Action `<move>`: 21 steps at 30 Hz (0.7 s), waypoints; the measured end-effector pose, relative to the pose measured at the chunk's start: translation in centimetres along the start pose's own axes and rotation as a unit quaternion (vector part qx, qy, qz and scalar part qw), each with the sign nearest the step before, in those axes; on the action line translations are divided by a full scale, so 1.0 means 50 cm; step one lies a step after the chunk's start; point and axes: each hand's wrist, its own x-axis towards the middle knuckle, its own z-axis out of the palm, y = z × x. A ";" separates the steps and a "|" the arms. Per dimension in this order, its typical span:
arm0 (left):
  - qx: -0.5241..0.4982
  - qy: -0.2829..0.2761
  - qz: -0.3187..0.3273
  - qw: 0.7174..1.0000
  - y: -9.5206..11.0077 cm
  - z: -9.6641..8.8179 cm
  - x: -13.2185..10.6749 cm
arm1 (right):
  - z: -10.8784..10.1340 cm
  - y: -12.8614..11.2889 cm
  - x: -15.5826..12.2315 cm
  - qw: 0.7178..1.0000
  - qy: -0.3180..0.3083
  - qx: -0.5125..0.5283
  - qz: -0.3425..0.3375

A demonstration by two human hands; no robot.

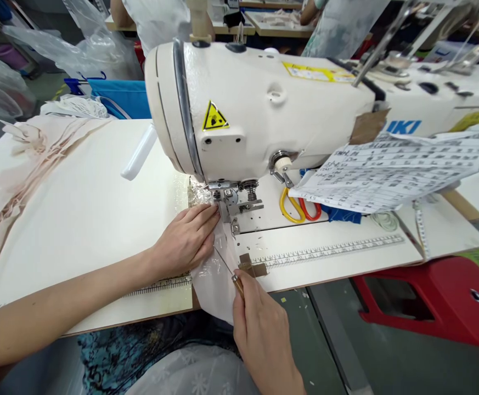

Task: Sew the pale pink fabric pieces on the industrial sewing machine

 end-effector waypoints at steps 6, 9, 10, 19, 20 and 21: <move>-0.012 -0.018 -0.005 1.000 0.010 -0.003 -0.005 | 0.001 -0.002 0.011 1.000 0.007 -0.008 -0.006; -0.010 -0.013 0.001 1.000 0.013 -0.004 -0.007 | 0.001 -0.004 0.015 1.000 0.010 -0.015 -0.006; -0.008 -0.010 0.003 1.000 0.014 -0.005 -0.008 | 0.001 -0.004 0.017 1.000 0.009 -0.016 -0.006; -0.014 -0.005 0.013 1.000 0.018 -0.012 -0.008 | 0.007 -0.004 0.034 1.000 0.000 -0.010 -0.012; -0.014 -0.004 0.013 1.000 0.017 -0.012 -0.008 | 0.008 -0.003 0.036 1.000 -0.002 -0.008 -0.014; -0.013 -0.003 0.014 1.000 0.016 -0.012 -0.008 | 0.009 -0.003 0.039 1.000 -0.001 -0.007 -0.016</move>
